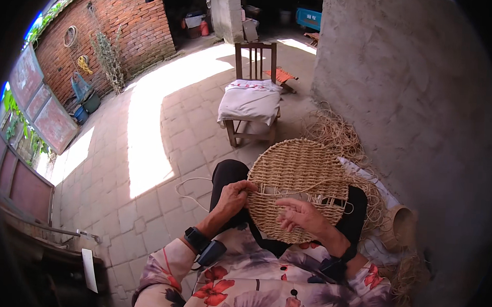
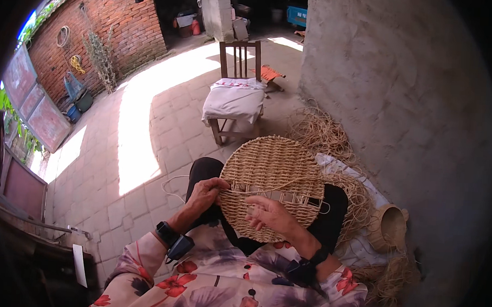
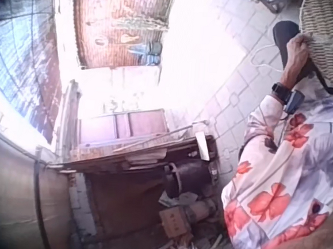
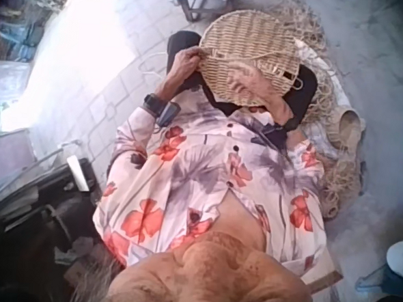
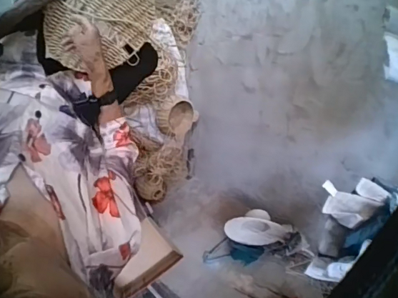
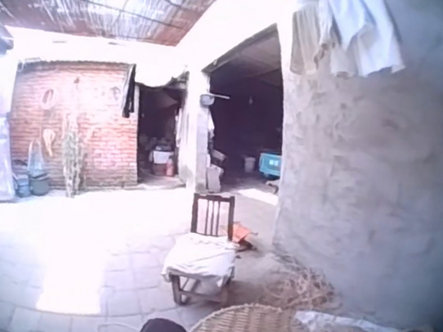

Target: Weaving a round wicker basket by hand using strips of material.

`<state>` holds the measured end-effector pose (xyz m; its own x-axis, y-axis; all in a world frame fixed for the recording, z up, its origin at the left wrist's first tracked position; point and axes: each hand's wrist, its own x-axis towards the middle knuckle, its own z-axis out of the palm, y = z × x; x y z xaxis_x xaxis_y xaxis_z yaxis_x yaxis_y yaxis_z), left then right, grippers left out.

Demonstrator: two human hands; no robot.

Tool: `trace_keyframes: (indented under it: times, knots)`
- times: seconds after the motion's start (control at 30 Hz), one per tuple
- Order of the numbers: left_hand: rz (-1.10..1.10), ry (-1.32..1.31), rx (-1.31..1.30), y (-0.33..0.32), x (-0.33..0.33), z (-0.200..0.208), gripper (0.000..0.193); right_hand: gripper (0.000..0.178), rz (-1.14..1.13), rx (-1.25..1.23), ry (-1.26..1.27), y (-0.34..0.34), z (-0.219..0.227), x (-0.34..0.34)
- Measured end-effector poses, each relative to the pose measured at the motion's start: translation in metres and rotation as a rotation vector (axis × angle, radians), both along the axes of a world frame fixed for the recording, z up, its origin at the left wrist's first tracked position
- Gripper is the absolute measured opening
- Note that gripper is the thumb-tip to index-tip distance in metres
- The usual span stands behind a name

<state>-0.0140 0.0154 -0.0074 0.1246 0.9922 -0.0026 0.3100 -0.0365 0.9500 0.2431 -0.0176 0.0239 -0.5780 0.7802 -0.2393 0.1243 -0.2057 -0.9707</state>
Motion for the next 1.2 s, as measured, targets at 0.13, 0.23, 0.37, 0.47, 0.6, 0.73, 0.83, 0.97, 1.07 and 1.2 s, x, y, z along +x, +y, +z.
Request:
trace_keyframes:
  times: [0.13,0.23,0.37,0.47,0.6,0.73,0.83,0.97,1.07,1.2]
  knots:
    - [-0.02,0.001,-0.01,0.0,-0.005,-0.002,0.031,0.055,-0.082,-0.452,0.515,0.005,-0.015,-0.036]
    - [-0.021,-0.002,-0.02,0.001,-0.005,0.003,0.03,0.062,-0.057,-0.485,0.68,0.002,-0.012,-0.043]
    - [-0.049,-0.067,-0.003,-0.001,-0.005,0.0,0.03,0.045,-0.176,-0.387,0.733,0.0,-0.001,-0.051]
    - [-0.081,-0.017,-0.074,-0.001,-0.008,0.009,0.027,0.034,-0.215,-0.224,0.436,0.017,-0.017,-0.038]
    - [-0.207,0.43,0.473,-0.013,-0.007,0.021,0.032,0.038,-0.324,-0.086,0.198,0.018,-0.011,-0.032]
    - [-0.213,0.501,0.423,-0.017,-0.004,0.025,0.031,0.037,-0.359,-0.035,0.051,0.017,-0.015,-0.033]
    - [0.082,0.459,0.54,-0.02,0.003,0.03,0.023,0.037,-0.386,-0.002,-0.01,0.016,-0.012,-0.032]
    - [0.065,0.44,0.621,-0.011,0.013,0.019,0.014,0.036,-0.397,-0.004,0.025,0.014,-0.014,-0.031]
    - [-0.053,0.522,0.674,-0.007,0.025,0.009,0.009,0.033,-0.478,0.071,0.048,0.018,-0.015,-0.03]
    - [-0.02,0.585,0.61,-0.006,0.032,0.013,0.007,0.021,-0.519,0.333,0.009,0.027,-0.002,-0.025]
